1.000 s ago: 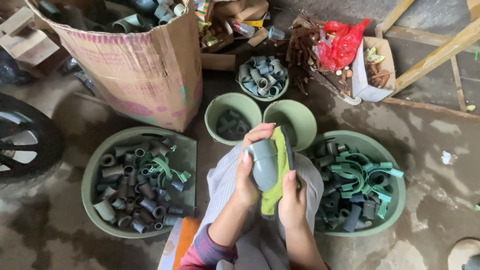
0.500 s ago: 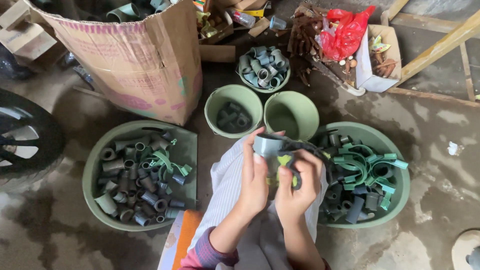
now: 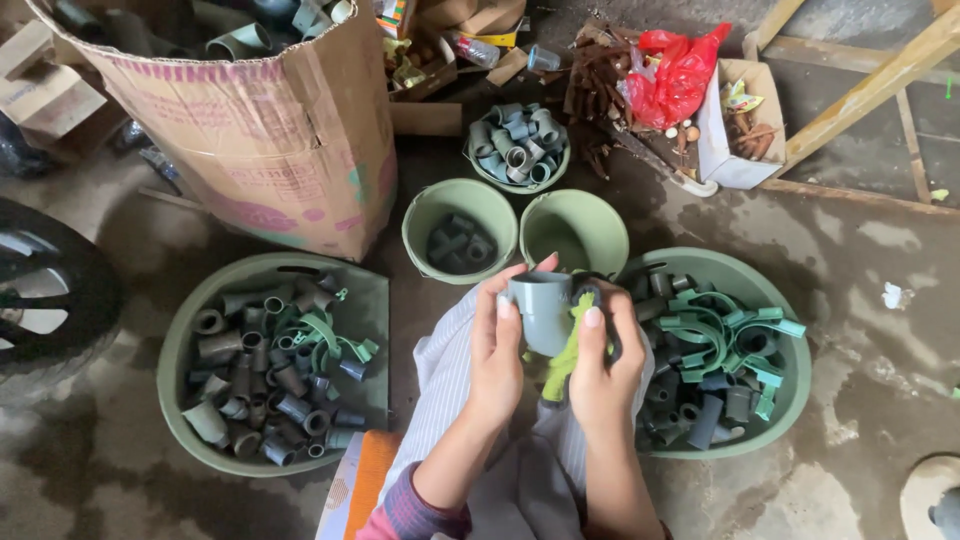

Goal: The person sits on the floor and wipes small gray plastic pipe fittings with a green cloth. They pick up each fitting from a nearby basin, wipe it thoroughly, and place it into a bucket. The process is repeated for several fittings throughout the clip.

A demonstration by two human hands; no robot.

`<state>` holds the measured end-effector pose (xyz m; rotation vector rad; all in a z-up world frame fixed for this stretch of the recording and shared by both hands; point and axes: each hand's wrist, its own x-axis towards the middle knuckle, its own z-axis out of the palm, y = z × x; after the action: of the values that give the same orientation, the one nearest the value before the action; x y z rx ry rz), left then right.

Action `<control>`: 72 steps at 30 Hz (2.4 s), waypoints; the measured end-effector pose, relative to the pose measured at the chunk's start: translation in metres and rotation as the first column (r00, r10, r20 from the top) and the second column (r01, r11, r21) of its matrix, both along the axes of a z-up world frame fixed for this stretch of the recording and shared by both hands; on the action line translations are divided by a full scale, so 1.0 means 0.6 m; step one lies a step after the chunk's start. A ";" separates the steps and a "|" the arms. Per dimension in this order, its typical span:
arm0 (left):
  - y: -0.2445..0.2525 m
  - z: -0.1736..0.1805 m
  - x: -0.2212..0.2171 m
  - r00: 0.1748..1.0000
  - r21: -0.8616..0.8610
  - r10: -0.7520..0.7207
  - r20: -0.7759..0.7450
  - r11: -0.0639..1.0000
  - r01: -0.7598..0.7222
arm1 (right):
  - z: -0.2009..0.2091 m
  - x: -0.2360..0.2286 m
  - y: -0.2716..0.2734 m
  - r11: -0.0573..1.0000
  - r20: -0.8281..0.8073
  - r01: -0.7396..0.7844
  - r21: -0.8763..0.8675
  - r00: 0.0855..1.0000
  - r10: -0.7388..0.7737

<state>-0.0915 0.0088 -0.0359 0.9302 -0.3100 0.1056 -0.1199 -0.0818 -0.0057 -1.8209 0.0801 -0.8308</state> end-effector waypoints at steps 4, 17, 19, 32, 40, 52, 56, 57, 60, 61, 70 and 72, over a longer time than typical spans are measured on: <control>0.006 0.012 0.024 0.988 0.013 -0.145 0.046 0.989 0.145 | -0.015 0.034 -0.010 0.999 0.109 -0.042 -0.025 0.993 0.045; -0.041 -0.028 0.314 0.913 0.222 -0.310 -0.266 0.902 0.371 | -0.113 0.279 -0.147 0.996 -0.257 -0.010 0.087 0.966 0.032; -0.056 -0.043 0.369 0.910 0.223 -0.318 -0.266 0.898 0.379 | -0.144 0.330 -0.158 0.993 -0.290 0.022 0.113 0.957 0.012; -0.056 -0.079 0.378 0.896 0.122 -0.299 -0.329 0.927 0.354 | -0.156 0.360 -0.125 0.964 -0.220 -0.034 0.263 0.971 0.095; 0.006 -0.016 0.222 0.955 0.205 -0.214 -0.207 0.944 0.257 | -0.063 0.217 -0.075 0.938 -0.083 -0.245 0.248 0.959 0.272; 0.023 0.001 0.019 0.986 0.291 0.149 -0.068 0.949 -0.123 | -0.029 0.007 -0.016 0.971 -0.254 -0.209 -0.114 0.951 0.175; 0.027 0.020 -0.013 0.971 0.171 0.121 -0.208 0.981 -0.085 | -0.038 -0.024 0.009 0.958 0.028 -0.110 -0.263 0.992 0.122; 0.026 0.022 -0.020 0.964 0.171 0.143 -0.223 0.980 -0.105 | -0.041 -0.028 0.010 0.936 0.127 -0.076 -0.344 0.984 0.127; 0.029 0.037 -0.027 0.916 0.097 0.116 -0.383 0.992 -0.085 | -0.076 -0.033 -0.001 0.877 0.249 -0.032 -0.479 0.953 0.171; 0.030 0.038 -0.029 0.917 0.094 0.117 -0.382 0.992 -0.087 | -0.080 -0.033 -0.001 0.875 0.250 -0.033 -0.482 0.953 0.174; 0.020 0.001 -0.039 0.942 0.220 0.247 -0.226 0.955 -0.197 | -0.031 -0.043 0.018 0.942 0.066 -0.084 -0.325 0.992 0.112; 0.028 0.007 -0.049 0.956 0.257 0.252 -0.149 0.943 -0.209 | -0.041 -0.038 0.016 0.987 -0.007 -0.066 -0.147 0.998 0.065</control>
<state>-0.1212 0.0256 -0.0319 1.2066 -0.0432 0.2023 -0.1430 -0.0724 -0.0304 -1.9527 -0.0407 -0.8058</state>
